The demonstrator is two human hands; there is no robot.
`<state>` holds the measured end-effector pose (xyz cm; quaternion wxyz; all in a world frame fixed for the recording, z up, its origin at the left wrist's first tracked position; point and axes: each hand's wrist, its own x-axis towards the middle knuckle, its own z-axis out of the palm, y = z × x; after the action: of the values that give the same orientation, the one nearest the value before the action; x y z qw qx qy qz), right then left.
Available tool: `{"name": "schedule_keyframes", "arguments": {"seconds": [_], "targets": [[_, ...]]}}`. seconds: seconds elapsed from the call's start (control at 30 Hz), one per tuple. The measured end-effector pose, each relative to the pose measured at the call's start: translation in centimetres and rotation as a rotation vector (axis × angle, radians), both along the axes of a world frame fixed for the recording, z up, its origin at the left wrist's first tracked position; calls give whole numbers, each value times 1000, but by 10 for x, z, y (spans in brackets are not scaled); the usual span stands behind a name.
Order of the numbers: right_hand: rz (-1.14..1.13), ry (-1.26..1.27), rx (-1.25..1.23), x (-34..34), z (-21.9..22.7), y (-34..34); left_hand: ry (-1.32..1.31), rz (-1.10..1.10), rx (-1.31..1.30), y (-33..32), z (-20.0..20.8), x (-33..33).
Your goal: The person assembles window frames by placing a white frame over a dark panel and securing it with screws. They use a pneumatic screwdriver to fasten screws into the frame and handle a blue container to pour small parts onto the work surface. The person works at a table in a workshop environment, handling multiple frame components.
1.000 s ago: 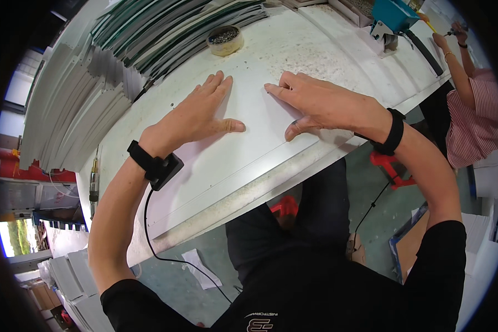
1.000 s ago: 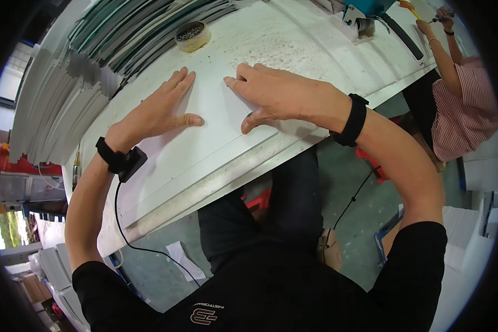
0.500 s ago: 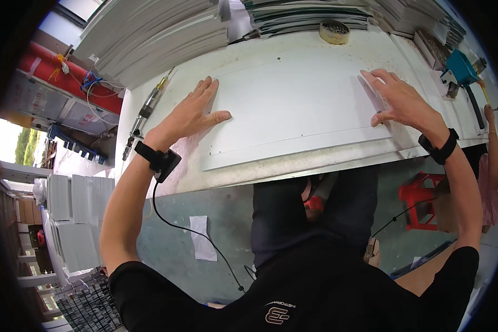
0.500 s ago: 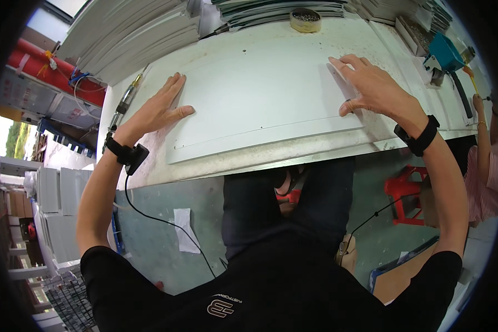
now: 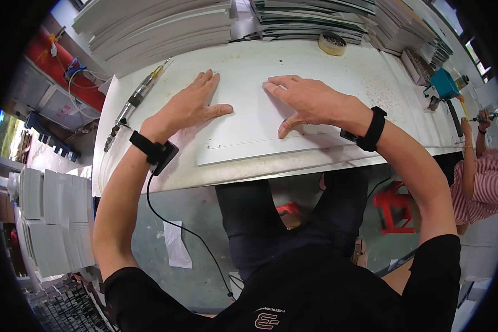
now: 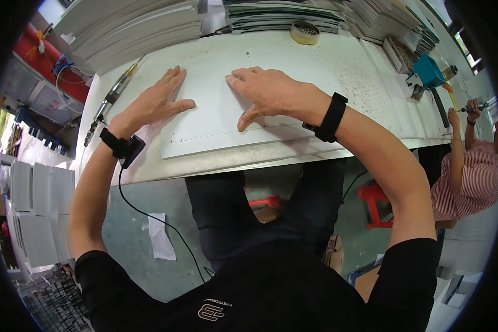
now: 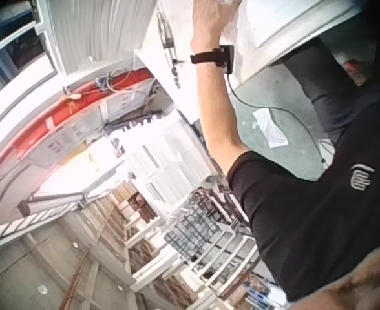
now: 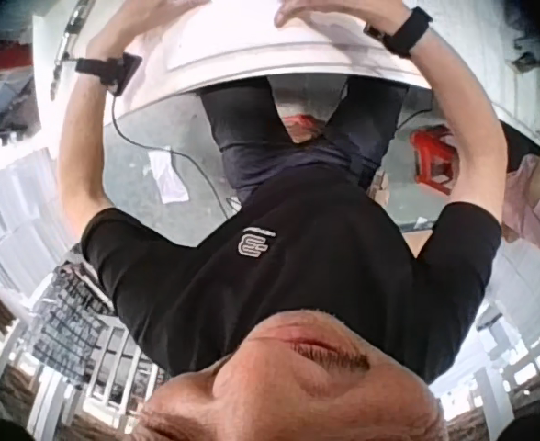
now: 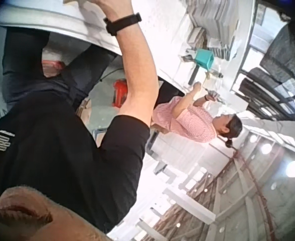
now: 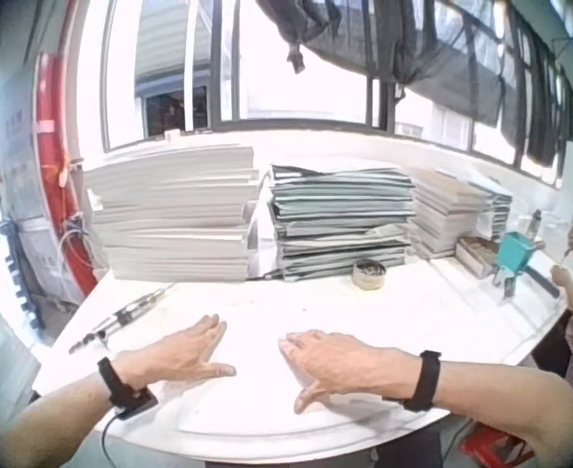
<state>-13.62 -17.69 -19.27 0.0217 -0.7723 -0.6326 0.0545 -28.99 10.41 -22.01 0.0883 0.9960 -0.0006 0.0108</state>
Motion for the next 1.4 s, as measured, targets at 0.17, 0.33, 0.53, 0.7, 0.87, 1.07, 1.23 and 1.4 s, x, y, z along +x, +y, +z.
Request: {"name": "schedule_keyframes", "arguments": {"seconds": [0.17, 0.33, 0.53, 0.7, 0.87, 1.07, 1.23, 1.4], "targets": [[51, 26, -132, -8, 11, 46, 6, -79, 17, -21, 14, -27], [37, -14, -399, -14, 34, 81, -103, -218, -19, -57, 15, -98], [115, -61, -364, -1, 36, 124, -244, -152, -111, -73, -3, -129], [79, -58, -509, -8, 44, 178, -320, -112, -195, -72, -11, -132], [382, -33, 124, -37, 27, 270, -351, -95, -310, -68, -17, -135], [594, -114, 59, -75, 10, 360, -380, -82, -358, -68, -16, -138], [684, -76, 224, -68, -2, 359, -385, -86, -344, -71, -13, -132], [549, -32, 372, -92, 50, 295, -353, -24, -323, -75, -8, -136]]}}
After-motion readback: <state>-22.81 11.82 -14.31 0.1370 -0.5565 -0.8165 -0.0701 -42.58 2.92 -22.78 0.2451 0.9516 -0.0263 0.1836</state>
